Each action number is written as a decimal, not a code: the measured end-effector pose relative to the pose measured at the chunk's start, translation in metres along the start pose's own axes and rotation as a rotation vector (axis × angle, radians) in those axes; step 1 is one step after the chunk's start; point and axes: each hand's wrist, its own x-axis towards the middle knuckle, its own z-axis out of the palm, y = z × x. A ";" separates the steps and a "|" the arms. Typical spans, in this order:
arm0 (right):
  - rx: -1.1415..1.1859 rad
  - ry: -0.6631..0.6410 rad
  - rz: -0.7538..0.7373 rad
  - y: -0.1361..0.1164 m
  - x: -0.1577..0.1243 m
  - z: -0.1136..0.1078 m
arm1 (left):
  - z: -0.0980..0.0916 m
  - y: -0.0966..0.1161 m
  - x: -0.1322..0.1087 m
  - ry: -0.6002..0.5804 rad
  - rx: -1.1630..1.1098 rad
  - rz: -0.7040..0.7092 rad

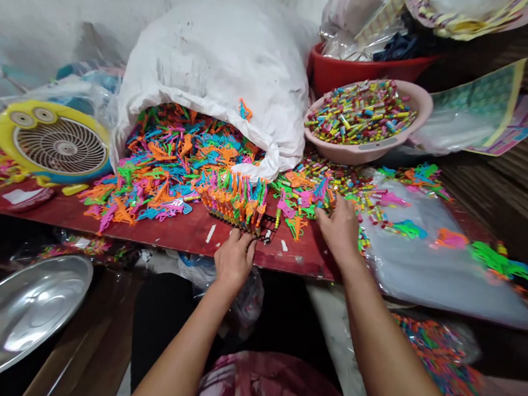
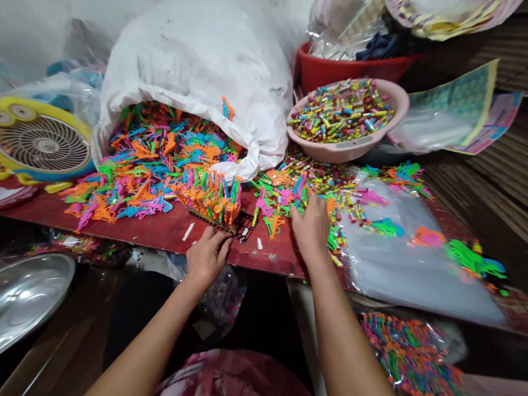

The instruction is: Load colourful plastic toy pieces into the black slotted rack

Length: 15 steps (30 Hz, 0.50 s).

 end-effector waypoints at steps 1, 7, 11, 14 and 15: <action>-0.042 0.020 -0.035 -0.005 -0.002 -0.001 | 0.000 0.000 0.000 -0.003 0.000 -0.001; 0.172 -0.426 -0.226 -0.063 -0.053 0.035 | -0.003 -0.001 0.000 -0.066 0.022 -0.021; 0.182 -0.464 -0.216 -0.073 -0.060 0.058 | -0.007 -0.002 0.003 -0.082 -0.004 -0.006; 0.334 -0.511 -0.209 -0.064 -0.053 0.062 | -0.008 -0.001 0.006 -0.082 -0.030 -0.022; 0.386 -0.517 -0.191 -0.062 -0.051 0.063 | -0.008 0.000 0.007 -0.081 -0.033 -0.035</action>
